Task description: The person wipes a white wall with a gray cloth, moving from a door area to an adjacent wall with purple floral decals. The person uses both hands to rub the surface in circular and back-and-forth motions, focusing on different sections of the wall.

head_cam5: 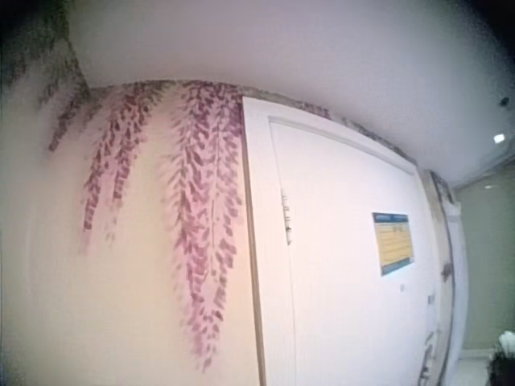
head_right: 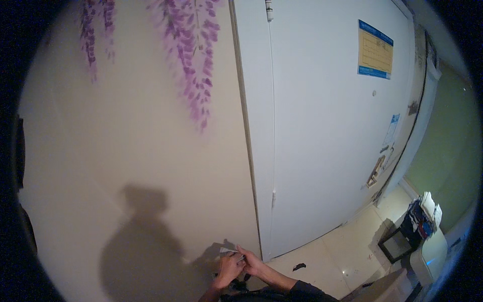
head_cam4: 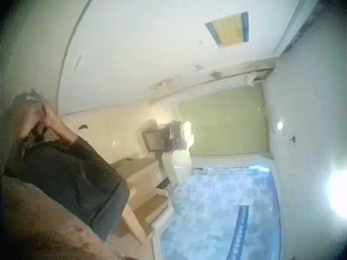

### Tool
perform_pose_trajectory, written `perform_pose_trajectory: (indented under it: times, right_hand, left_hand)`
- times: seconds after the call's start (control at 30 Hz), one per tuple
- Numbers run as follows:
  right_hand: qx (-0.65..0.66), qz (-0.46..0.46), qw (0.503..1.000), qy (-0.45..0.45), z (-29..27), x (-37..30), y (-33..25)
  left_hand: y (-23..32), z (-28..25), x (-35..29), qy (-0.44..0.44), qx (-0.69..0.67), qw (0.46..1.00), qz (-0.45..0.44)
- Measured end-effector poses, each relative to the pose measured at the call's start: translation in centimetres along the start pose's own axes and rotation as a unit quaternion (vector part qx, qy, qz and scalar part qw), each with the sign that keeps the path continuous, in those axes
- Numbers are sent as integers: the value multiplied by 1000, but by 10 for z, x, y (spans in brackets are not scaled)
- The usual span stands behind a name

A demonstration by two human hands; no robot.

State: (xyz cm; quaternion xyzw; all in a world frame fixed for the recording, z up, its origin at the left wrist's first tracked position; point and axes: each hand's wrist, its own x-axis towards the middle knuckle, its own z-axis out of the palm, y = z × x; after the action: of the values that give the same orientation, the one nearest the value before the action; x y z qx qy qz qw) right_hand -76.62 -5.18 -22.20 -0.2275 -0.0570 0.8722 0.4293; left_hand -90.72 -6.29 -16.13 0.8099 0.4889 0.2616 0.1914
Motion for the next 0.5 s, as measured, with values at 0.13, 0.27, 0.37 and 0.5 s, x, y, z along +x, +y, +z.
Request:
perform_pose_trajectory:
  times: [0.13, 0.27, 0.37, 0.5]
  right_hand:
    - [81, -23, 993, 88, 5, 12, 27]
    - [103, -133, 971, 168, 61, 9, 16]
    - [126, -389, 897, 165, 119, -10, -49]
    - [-188, -775, 592, 118, 281, -69, -110]
  left_hand:
    - [-5, -11, -9, -82, 75, 994, 17]
    - [-28, -43, -12, -18, -54, 991, 124]
    - [-7, -93, 1, 53, -234, 970, 49]
    - [-14, -131, 8, 134, -294, 946, 13]
